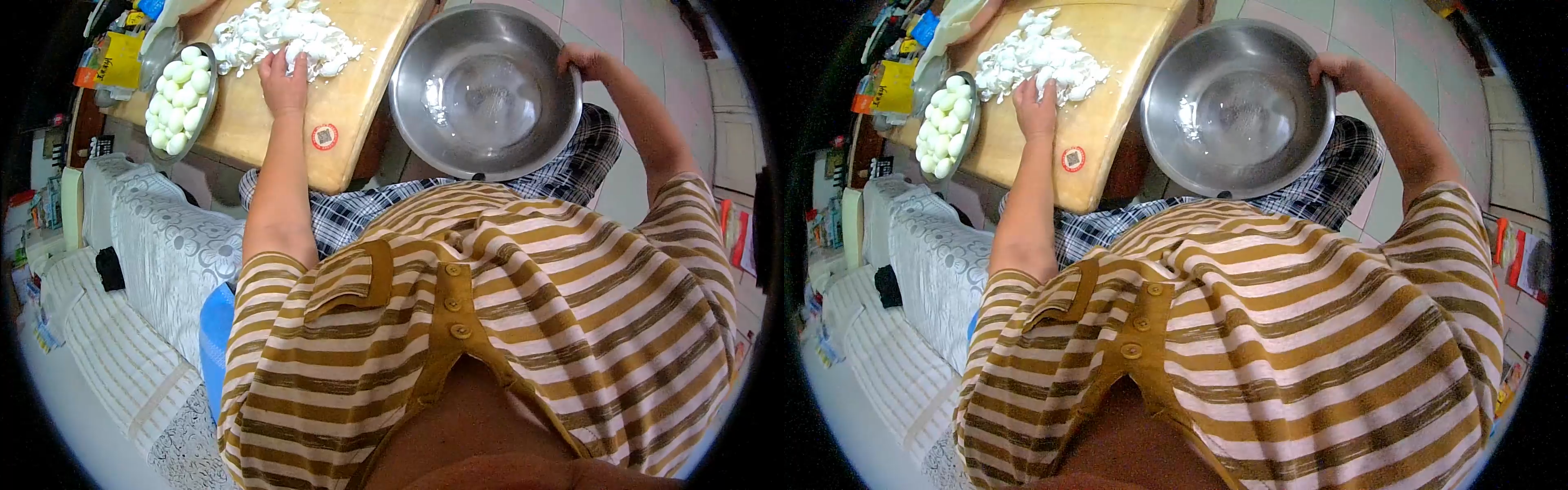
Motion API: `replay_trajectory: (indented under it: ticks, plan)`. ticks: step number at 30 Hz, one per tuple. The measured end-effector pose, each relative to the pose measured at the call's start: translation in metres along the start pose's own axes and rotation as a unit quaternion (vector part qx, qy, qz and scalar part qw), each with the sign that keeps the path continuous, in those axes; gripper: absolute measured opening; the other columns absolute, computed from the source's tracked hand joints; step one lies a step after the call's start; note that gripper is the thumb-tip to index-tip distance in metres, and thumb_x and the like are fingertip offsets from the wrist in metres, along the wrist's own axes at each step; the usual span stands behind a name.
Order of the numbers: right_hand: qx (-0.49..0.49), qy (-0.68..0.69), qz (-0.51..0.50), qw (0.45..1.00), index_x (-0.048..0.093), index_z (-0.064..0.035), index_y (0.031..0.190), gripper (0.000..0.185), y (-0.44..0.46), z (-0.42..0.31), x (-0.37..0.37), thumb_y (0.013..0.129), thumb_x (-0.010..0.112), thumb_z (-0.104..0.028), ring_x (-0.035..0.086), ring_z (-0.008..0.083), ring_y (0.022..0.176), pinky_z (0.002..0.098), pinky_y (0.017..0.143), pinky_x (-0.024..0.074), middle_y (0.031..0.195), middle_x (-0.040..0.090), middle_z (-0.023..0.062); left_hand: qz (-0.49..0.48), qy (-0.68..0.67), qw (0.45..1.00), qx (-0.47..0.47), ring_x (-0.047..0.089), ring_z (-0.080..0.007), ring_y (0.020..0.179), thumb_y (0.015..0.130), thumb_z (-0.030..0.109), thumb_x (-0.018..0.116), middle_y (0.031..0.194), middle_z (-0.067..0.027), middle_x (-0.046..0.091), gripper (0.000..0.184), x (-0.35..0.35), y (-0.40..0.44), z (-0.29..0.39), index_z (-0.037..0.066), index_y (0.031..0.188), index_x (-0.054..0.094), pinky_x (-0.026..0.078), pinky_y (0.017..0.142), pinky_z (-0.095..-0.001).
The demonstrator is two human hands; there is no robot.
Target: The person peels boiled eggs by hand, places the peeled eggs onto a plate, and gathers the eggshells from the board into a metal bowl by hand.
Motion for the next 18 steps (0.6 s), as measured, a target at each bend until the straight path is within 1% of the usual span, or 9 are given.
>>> replay_trajectory:
  ticks: [2,3,7,10,12,13,15,16,18]
  plan:
    - [0.003,-0.022,0.032,0.999,0.057,-0.0094,0.069,0.012,0.002,-0.005,-0.02,0.058,0.061,-0.008,0.057,0.024,0.066,0.042,0.062,0.0517,0.076,0.058,0.0072,-0.004,0.001,1.0,-0.009,0.056,-0.0284,0.109,0.082,0.038,0.07,0.128,-0.0158,0.05,0.048,-0.002,-0.001,0.002,0.008,0.119,0.064,0.047,0.094,-0.0371]
    - [0.012,0.019,0.038,0.999,0.056,-0.01,0.067,0.012,0.002,-0.003,-0.028,0.058,0.062,-0.008,0.056,0.0237,0.067,0.0405,0.062,0.0508,0.074,0.057,0.0063,-0.009,0.005,1.0,-0.018,0.056,-0.0284,0.109,0.082,0.037,0.07,0.128,-0.0156,0.05,0.048,-0.002,-0.001,0.002,0.008,0.119,0.064,0.047,0.094,-0.0371]
    - [0.007,0.024,0.035,0.999,0.053,-0.0096,0.065,0.012,-0.017,-0.015,-0.025,0.057,0.062,-0.007,0.054,0.0229,0.065,0.0396,0.062,0.0498,0.071,0.055,0.0055,-0.004,0.013,1.0,-0.007,0.055,-0.0287,0.111,0.082,0.036,0.07,0.13,-0.0155,0.049,0.046,-0.002,0.001,0.004,0.009,0.12,0.065,0.047,0.094,-0.0371]
    - [0.003,0.041,0.039,0.998,0.051,-0.0096,0.063,0.013,-0.016,-0.007,-0.018,0.057,0.061,-0.005,0.052,0.0227,0.063,0.0387,0.06,0.0481,0.068,0.052,0.0048,-0.009,-0.002,1.0,-0.012,0.053,-0.0319,0.115,0.082,0.037,0.07,0.131,-0.0179,0.049,0.048,-0.001,0.0,0.003,0.011,0.123,0.063,0.045,0.097,-0.0383]
    - [-0.024,0.054,0.025,0.998,0.049,-0.0095,0.061,0.013,-0.007,0.004,-0.01,0.058,0.06,-0.004,0.051,0.0228,0.061,0.0385,0.059,0.0466,0.066,0.05,0.0046,0.04,0.0,0.999,0.024,0.049,-0.0347,0.12,0.083,0.037,0.07,0.133,-0.0207,0.046,0.05,-0.004,0.001,0.005,0.013,0.126,0.06,0.042,0.1,-0.0394]
    - [-0.031,0.061,-0.003,0.998,0.048,-0.0099,0.059,0.012,-0.007,0.006,-0.003,0.058,0.059,-0.005,0.05,0.0224,0.06,0.0379,0.058,0.0457,0.066,0.049,0.004,0.045,0.004,0.999,0.023,0.049,-0.0347,0.12,0.083,0.037,0.07,0.133,-0.0207,0.046,0.05,-0.004,0.002,0.004,0.013,0.126,0.06,0.042,0.1,-0.0394]
    - [-0.034,0.064,0.008,0.997,0.048,-0.01,0.059,0.012,-0.007,0.01,-0.002,0.058,0.059,-0.005,0.049,0.0223,0.06,0.0376,0.058,0.0455,0.066,0.049,0.0039,0.006,-0.014,0.999,0.037,0.047,-0.036,0.123,0.083,0.035,0.07,0.135,-0.0223,0.043,0.052,0.003,0.001,0.006,0.015,0.129,0.057,0.04,0.103,-0.04]
    - [-0.034,0.073,0.026,0.996,0.047,-0.01,0.059,0.012,-0.011,0.011,-0.002,0.058,0.058,-0.006,0.049,0.0222,0.06,0.0372,0.057,0.0453,0.066,0.049,0.0037,0.009,-0.01,0.999,0.041,0.047,-0.036,0.123,0.083,0.035,0.07,0.135,-0.0223,0.043,0.052,0.001,0.002,0.012,0.015,0.129,0.057,0.04,0.103,-0.04]
    - [-0.044,0.092,0.019,0.995,0.048,-0.0099,0.059,0.01,-0.017,0.013,0.004,0.058,0.058,-0.008,0.048,0.0221,0.06,0.0363,0.057,0.0452,0.066,0.049,0.0037,-0.034,-0.042,0.999,0.008,0.046,-0.0349,0.124,0.083,0.032,0.07,0.137,-0.0218,0.041,0.051,0.006,-0.003,0.019,0.015,0.129,0.057,0.041,0.103,-0.0393]
Point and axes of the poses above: each hand's wrist, its own y-axis towards the middle knuckle, its own x-axis out of the palm, z = x × y, the point moved 8 cm from there along y, towards the middle knuckle
